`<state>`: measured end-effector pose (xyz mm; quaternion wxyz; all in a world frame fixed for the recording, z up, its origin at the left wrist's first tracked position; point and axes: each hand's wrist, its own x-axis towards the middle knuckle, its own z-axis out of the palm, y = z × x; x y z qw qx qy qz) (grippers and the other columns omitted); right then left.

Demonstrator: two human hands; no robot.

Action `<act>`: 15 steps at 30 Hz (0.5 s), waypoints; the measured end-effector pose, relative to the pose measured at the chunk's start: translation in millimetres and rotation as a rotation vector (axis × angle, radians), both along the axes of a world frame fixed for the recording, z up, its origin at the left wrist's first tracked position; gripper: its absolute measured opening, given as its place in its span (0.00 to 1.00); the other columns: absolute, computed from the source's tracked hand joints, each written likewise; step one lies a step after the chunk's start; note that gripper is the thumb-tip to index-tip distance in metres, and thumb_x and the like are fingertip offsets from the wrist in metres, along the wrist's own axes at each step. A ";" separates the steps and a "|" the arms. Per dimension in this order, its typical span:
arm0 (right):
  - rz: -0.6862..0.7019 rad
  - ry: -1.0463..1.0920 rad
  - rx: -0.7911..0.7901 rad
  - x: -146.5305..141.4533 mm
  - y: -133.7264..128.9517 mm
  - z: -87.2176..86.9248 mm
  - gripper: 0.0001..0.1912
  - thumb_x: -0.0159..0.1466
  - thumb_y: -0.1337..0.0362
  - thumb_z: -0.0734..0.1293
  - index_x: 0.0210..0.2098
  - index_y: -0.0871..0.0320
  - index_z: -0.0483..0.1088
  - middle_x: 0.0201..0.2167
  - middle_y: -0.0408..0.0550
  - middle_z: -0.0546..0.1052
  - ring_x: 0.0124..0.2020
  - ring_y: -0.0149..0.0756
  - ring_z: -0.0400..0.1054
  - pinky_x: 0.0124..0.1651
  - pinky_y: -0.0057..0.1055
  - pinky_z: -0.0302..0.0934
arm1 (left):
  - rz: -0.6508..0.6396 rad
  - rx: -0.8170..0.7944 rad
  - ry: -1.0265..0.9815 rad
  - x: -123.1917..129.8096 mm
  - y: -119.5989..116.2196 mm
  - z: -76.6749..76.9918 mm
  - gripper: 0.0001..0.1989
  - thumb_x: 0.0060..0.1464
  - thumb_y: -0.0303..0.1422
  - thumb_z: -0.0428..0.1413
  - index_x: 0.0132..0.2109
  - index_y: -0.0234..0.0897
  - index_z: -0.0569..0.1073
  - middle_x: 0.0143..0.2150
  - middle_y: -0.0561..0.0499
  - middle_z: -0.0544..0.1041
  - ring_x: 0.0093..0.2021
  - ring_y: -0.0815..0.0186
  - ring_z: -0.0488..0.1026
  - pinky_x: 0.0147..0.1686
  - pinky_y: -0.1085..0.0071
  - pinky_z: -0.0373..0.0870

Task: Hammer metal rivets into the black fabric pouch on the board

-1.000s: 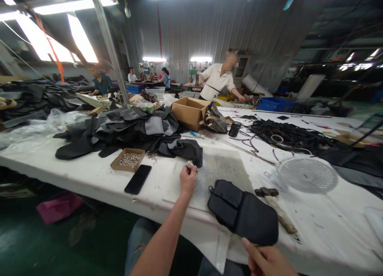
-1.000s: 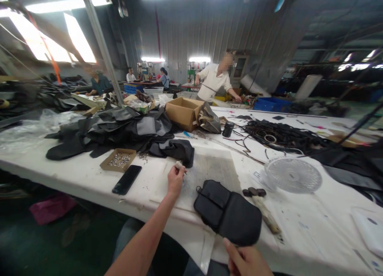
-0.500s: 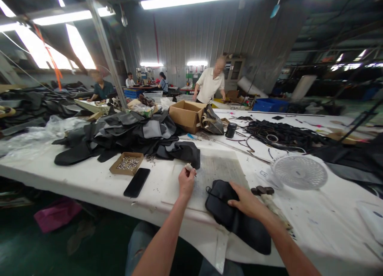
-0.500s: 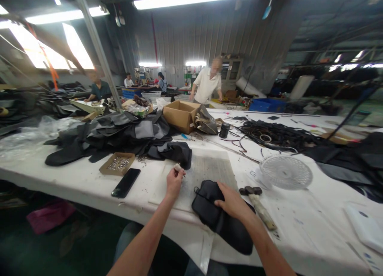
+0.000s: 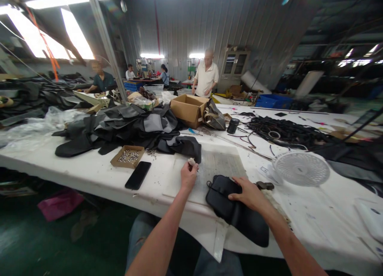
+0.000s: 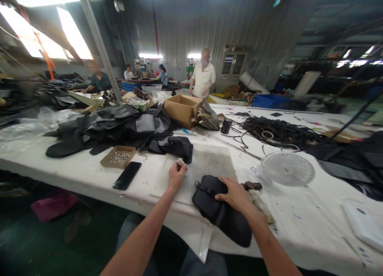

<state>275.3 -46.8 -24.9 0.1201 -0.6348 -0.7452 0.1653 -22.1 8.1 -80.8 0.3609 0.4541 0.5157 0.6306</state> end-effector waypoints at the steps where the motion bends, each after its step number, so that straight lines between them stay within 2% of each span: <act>1: 0.001 0.012 -0.008 0.1 1.2 1.2 0.41 0.58 0.57 0.81 0.68 0.60 0.76 0.62 0.62 0.80 0.62 0.58 0.76 0.67 0.47 0.68 | 0.001 0.001 0.001 0.1 -0.1 -0.5 0.13 0.62 0.46 0.63 0.41 0.40 0.77 0.37 0.47 0.82 0.38 0.60 0.78 0.41 0.66 0.71; 5: -0.003 0.072 0.049 -1.0 1.4 6.4 0.30 0.55 0.59 0.81 0.56 0.58 0.80 0.54 0.58 0.82 0.55 0.54 0.77 0.59 0.45 0.71 | 0.003 0.013 0.005 0.3 -0.8 -1.8 0.13 0.62 0.46 0.63 0.41 0.40 0.77 0.36 0.47 0.82 0.38 0.60 0.78 0.41 0.66 0.71; 7: 0.049 0.118 0.128 1.2 -3.6 7.1 0.19 0.58 0.58 0.78 0.48 0.56 0.80 0.50 0.56 0.82 0.52 0.53 0.77 0.59 0.45 0.71 | -0.001 0.015 0.004 0.1 -1.0 -1.9 0.13 0.62 0.46 0.63 0.41 0.40 0.77 0.37 0.47 0.83 0.38 0.60 0.79 0.41 0.66 0.71; 9: 0.103 0.187 0.189 7.2 -13.0 6.2 0.13 0.64 0.54 0.73 0.44 0.54 0.78 0.47 0.53 0.83 0.51 0.51 0.78 0.58 0.45 0.71 | -0.001 0.011 0.004 -0.4 -1.0 -1.9 0.14 0.62 0.46 0.63 0.41 0.41 0.77 0.37 0.47 0.83 0.38 0.59 0.79 0.41 0.66 0.71; 11: 0.103 0.245 0.239 16.4 -27.3 6.1 0.14 0.69 0.49 0.71 0.45 0.52 0.77 0.45 0.51 0.84 0.47 0.50 0.80 0.54 0.45 0.73 | -0.001 0.006 0.007 -0.7 -0.9 -1.9 0.14 0.62 0.47 0.64 0.40 0.41 0.76 0.36 0.47 0.83 0.37 0.59 0.79 0.42 0.65 0.71; 13: 0.061 0.265 0.364 25.8 -46.2 10.8 0.17 0.72 0.45 0.70 0.47 0.51 0.77 0.45 0.51 0.85 0.46 0.50 0.81 0.50 0.44 0.75 | -0.005 0.010 0.013 -0.6 -0.9 -2.0 0.14 0.62 0.46 0.64 0.40 0.41 0.76 0.36 0.47 0.83 0.37 0.60 0.78 0.42 0.66 0.71; 15: 0.048 0.227 0.562 32.8 -68.6 23.8 0.17 0.74 0.44 0.69 0.50 0.49 0.77 0.48 0.52 0.85 0.54 0.54 0.80 0.54 0.46 0.75 | -0.008 0.014 0.015 -0.1 -1.0 -2.3 0.13 0.62 0.46 0.64 0.40 0.40 0.76 0.36 0.47 0.83 0.38 0.60 0.78 0.42 0.66 0.71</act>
